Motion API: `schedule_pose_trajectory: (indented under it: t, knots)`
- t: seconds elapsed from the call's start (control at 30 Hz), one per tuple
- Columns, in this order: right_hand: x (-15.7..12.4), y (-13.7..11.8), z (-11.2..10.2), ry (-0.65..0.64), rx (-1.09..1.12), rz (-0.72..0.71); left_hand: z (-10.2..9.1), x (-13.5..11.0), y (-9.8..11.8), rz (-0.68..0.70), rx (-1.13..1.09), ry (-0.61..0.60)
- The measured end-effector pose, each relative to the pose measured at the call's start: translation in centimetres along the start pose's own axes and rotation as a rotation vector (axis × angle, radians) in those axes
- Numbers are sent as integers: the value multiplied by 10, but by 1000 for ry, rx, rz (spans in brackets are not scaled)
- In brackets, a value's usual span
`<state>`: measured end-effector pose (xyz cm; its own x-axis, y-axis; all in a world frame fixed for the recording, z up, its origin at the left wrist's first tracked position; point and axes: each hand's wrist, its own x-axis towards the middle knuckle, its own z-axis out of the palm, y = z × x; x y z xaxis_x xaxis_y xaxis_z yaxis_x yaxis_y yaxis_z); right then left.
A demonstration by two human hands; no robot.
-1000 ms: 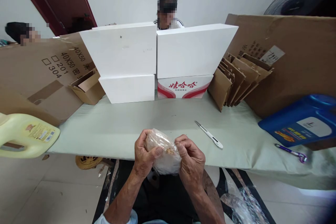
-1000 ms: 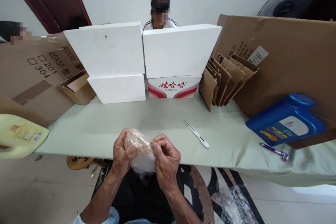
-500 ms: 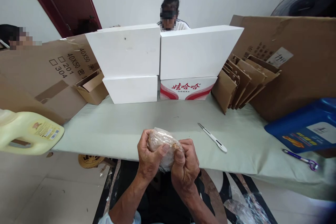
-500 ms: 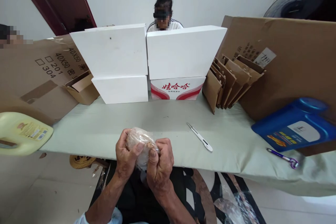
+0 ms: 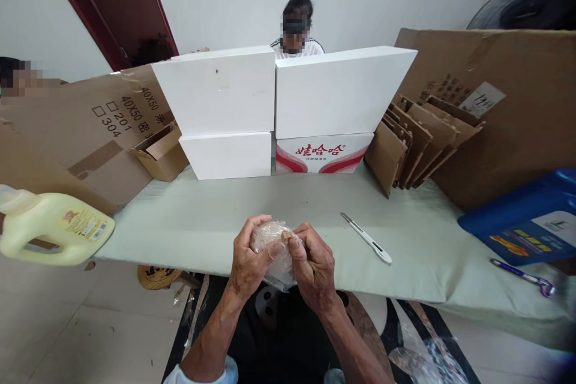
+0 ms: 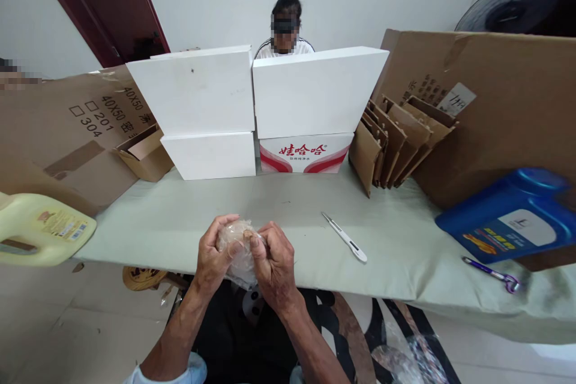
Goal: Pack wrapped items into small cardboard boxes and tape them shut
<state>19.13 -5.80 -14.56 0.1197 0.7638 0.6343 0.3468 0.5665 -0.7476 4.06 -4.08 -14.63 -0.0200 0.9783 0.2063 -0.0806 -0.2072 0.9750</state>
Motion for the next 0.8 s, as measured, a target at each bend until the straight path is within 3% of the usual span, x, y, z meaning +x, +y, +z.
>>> schedule_pose_trajectory:
  t: [0.07, 0.2, 0.3, 0.53, 0.8]
  knots:
    - [-4, -1, -2, -7, -47, -33, -4, 2, -2, 15, 2, 46]
    - [-15, -2, -7, 154, -193, -106, -8, 3, -11, -9, -127, 211]
    - [-19, -7, -8, 159, -184, -86, -7, 2, -12, -12, -188, 244]
    - [-12, -14, -6, 22, 289, 360, -5, -4, -5, 15, -220, 231]
    - [-20, 4, -5, -1, 577, 493, -1, -8, -3, 5, -276, 204]
